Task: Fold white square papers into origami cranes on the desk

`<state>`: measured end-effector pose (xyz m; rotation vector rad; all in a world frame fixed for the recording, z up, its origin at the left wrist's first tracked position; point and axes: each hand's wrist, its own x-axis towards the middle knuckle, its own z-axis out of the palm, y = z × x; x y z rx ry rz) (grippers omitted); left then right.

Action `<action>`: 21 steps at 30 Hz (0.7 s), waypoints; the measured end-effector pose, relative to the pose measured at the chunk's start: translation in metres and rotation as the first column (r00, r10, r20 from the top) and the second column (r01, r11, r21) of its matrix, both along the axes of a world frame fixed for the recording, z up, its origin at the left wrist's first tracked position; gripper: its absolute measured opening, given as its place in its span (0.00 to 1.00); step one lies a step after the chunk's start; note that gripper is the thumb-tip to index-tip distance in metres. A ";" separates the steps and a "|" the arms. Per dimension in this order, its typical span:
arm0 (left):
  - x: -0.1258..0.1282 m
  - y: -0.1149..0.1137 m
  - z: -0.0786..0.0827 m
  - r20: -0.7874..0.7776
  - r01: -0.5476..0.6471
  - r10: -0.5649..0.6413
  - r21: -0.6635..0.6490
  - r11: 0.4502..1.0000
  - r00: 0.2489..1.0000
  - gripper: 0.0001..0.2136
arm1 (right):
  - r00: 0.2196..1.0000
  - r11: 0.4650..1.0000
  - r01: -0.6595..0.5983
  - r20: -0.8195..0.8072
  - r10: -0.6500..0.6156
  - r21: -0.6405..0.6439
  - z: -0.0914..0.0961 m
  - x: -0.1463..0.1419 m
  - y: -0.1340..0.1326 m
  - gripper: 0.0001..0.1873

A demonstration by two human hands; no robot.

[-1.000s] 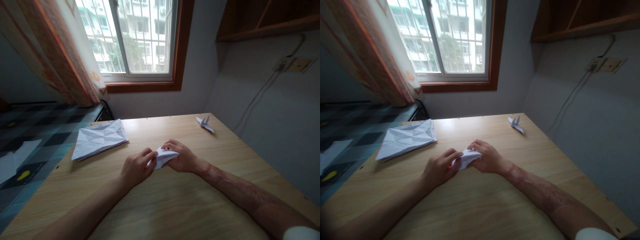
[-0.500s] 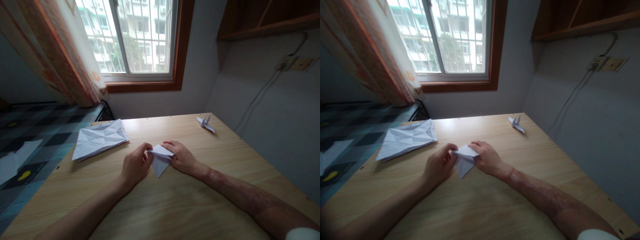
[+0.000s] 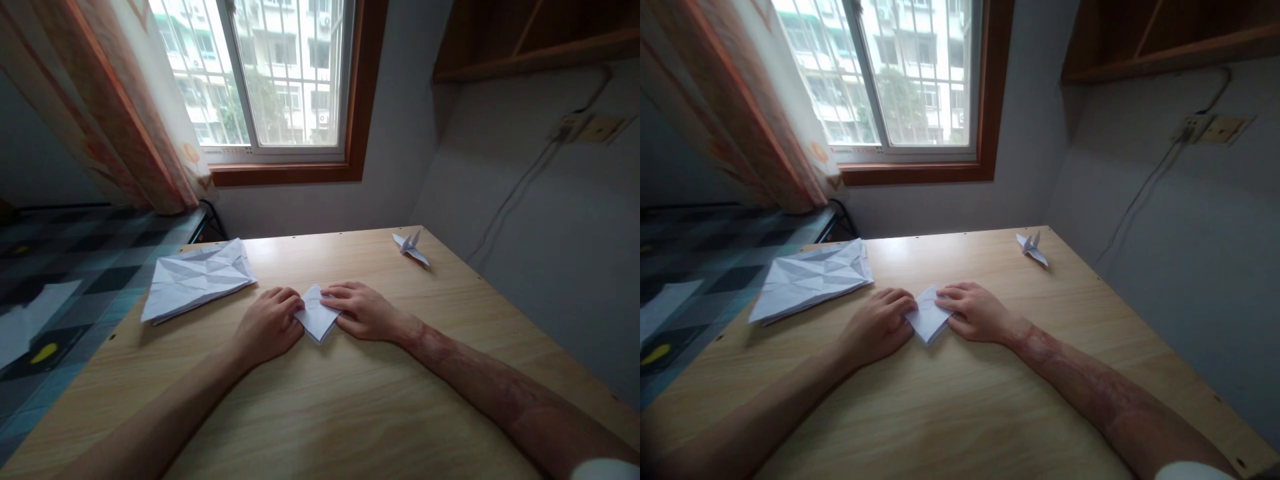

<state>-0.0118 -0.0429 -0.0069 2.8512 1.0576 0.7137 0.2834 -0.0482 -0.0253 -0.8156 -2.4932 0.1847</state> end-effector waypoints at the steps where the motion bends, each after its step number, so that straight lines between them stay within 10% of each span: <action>1: 0.000 -0.001 0.001 0.002 0.020 -0.020 -0.003 1.000 1.000 0.09 | 1.000 1.000 -0.005 0.008 0.005 0.002 0.000 0.000 0.000 0.28; 11: 0.001 -0.005 0.003 0.075 0.165 -0.161 -0.058 0.985 0.984 0.13 | 0.998 0.997 -0.053 -0.030 0.051 -0.056 0.007 0.001 -0.001 0.37; 16: 0.001 0.000 -0.001 0.033 0.069 -0.067 -0.037 0.997 0.997 0.07 | 0.990 0.995 0.026 -0.134 -0.039 -0.098 0.003 -0.001 0.000 0.14; 21: -0.001 0.005 -0.009 0.046 -0.041 0.042 -0.023 0.999 0.998 0.07 | 0.987 0.995 0.085 -0.132 -0.091 -0.054 0.000 -0.007 -0.005 0.13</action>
